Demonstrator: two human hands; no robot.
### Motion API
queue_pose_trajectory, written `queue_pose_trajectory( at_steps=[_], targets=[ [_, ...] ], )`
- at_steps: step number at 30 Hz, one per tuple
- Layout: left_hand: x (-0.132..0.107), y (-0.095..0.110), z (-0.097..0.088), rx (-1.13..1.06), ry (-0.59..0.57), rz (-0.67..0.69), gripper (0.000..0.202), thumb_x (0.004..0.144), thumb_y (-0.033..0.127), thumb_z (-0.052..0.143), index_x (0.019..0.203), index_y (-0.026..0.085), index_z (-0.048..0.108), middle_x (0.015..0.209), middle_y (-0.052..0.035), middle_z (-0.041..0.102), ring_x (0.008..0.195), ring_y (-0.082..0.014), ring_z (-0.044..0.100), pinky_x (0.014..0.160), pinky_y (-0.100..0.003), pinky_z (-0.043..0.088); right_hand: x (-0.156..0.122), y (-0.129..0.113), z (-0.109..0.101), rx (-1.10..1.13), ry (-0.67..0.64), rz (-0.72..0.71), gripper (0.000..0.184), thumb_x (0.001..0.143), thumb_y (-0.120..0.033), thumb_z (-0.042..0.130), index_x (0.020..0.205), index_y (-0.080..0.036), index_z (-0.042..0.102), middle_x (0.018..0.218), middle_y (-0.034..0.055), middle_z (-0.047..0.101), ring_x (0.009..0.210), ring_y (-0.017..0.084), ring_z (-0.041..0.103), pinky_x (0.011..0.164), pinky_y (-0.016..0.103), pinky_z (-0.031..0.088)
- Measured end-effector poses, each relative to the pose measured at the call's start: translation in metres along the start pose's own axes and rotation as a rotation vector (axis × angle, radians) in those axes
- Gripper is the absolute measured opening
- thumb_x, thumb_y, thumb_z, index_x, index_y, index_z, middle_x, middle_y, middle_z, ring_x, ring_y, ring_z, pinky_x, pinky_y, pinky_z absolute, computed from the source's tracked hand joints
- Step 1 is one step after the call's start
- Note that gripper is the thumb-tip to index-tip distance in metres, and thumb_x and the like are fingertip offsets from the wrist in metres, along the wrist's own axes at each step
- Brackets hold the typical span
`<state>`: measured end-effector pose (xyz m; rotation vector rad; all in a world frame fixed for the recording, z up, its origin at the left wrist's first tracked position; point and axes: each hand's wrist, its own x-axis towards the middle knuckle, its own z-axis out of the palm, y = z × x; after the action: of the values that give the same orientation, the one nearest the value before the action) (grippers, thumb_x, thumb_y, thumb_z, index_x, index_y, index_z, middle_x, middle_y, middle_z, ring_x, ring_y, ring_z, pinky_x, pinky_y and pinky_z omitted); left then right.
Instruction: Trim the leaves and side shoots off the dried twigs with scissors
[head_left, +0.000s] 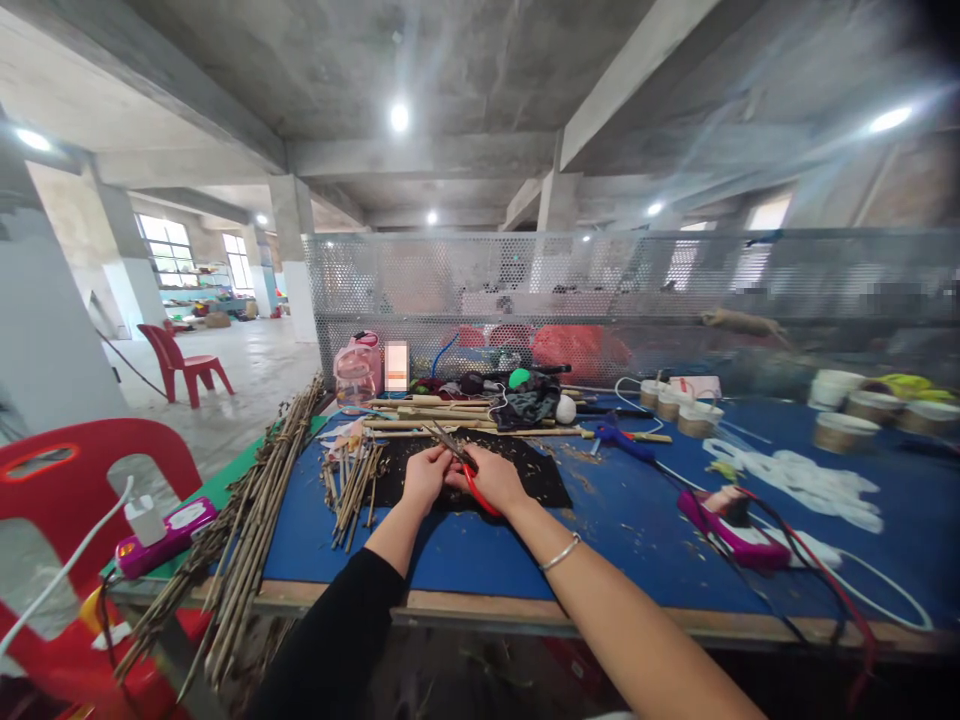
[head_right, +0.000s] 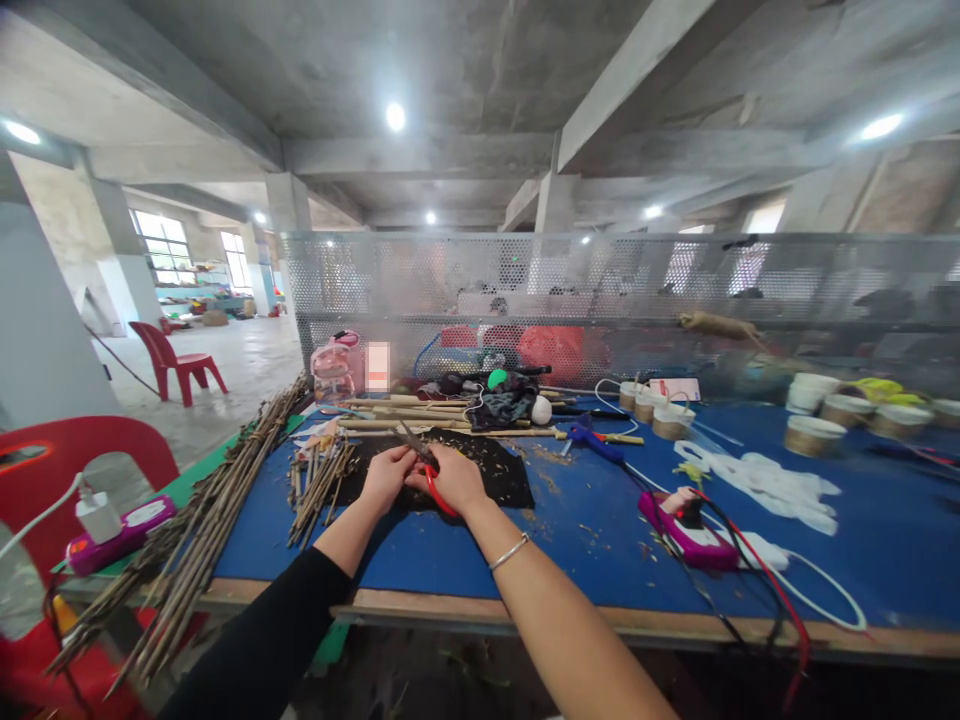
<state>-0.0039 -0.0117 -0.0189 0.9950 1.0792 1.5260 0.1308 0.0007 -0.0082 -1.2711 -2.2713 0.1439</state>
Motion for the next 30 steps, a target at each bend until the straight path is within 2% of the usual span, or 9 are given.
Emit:
queue_pose_trajectory(
  at_steps=[3,7,14,19,21,25,30],
  targets=[
    [-0.001,0.003,0.001,-0.007,0.026,0.001,0.01,0.068,0.017,0.064,0.074,0.012,0.07,0.062,-0.0038,0.067,0.053,-0.0108,0.058,0.053,-0.02,0.046,0.001,0.0,0.003,0.009,0.034,-0.062,0.048,0.072,-0.055,0.057,0.106,-0.022,0.053,0.102,0.0067,0.061,0.095,0.021,0.056,0.074,0.027,0.04],
    [0.001,0.003,0.001,0.001,0.011,0.005,0.008,0.065,0.016,0.066,0.072,0.012,0.069,0.059,-0.0027,0.066,0.05,-0.0098,0.056,0.051,-0.019,0.045,0.004,0.004,0.007,0.014,0.055,-0.115,0.051,0.071,-0.053,0.06,0.107,-0.018,0.052,0.1,0.009,0.06,0.094,0.02,0.054,0.079,0.029,0.04],
    [0.005,-0.003,-0.001,0.06,0.005,0.028,0.014,0.065,0.023,0.066,0.072,0.012,0.069,0.059,-0.0034,0.065,0.048,-0.01,0.055,0.047,-0.018,0.042,0.003,0.004,0.007,-0.024,0.065,-0.088,0.056,0.067,-0.054,0.063,0.108,-0.017,0.052,0.097,0.0097,0.058,0.09,0.021,0.054,0.078,0.031,0.04],
    [0.007,-0.006,-0.007,0.214,-0.014,0.128,0.017,0.068,0.025,0.063,0.076,0.012,0.071,0.064,-0.0044,0.068,0.056,-0.0133,0.059,0.051,-0.02,0.044,0.001,0.003,0.004,0.014,0.033,-0.06,0.04,0.075,-0.053,0.055,0.101,-0.023,0.056,0.096,0.0055,0.063,0.09,0.019,0.058,0.073,0.025,0.04],
    [0.007,-0.008,-0.007,0.198,-0.047,0.143,0.019,0.069,0.025,0.062,0.08,0.013,0.071,0.069,-0.0053,0.069,0.06,-0.0141,0.061,0.054,-0.021,0.045,0.0,0.005,0.003,0.012,0.017,-0.034,0.036,0.077,-0.054,0.052,0.098,-0.025,0.057,0.093,0.0037,0.065,0.086,0.019,0.06,0.068,0.024,0.04],
    [0.007,-0.008,-0.004,0.041,-0.093,0.062,0.02,0.068,0.021,0.063,0.085,0.012,0.07,0.075,-0.0067,0.07,0.064,-0.0142,0.062,0.057,-0.021,0.046,-0.001,0.004,0.002,0.001,-0.009,0.019,0.037,0.078,-0.056,0.05,0.098,-0.026,0.058,0.088,0.0031,0.067,0.083,0.02,0.062,0.065,0.024,0.039],
    [0.005,-0.003,-0.002,0.003,0.006,0.01,0.012,0.065,0.018,0.066,0.074,0.011,0.07,0.065,-0.0065,0.068,0.056,-0.0113,0.059,0.052,-0.019,0.044,-0.001,-0.001,0.001,-0.041,-0.006,0.017,0.044,0.073,-0.056,0.056,0.101,-0.022,0.056,0.098,0.0056,0.063,0.091,0.02,0.058,0.071,0.025,0.04]
  ],
)
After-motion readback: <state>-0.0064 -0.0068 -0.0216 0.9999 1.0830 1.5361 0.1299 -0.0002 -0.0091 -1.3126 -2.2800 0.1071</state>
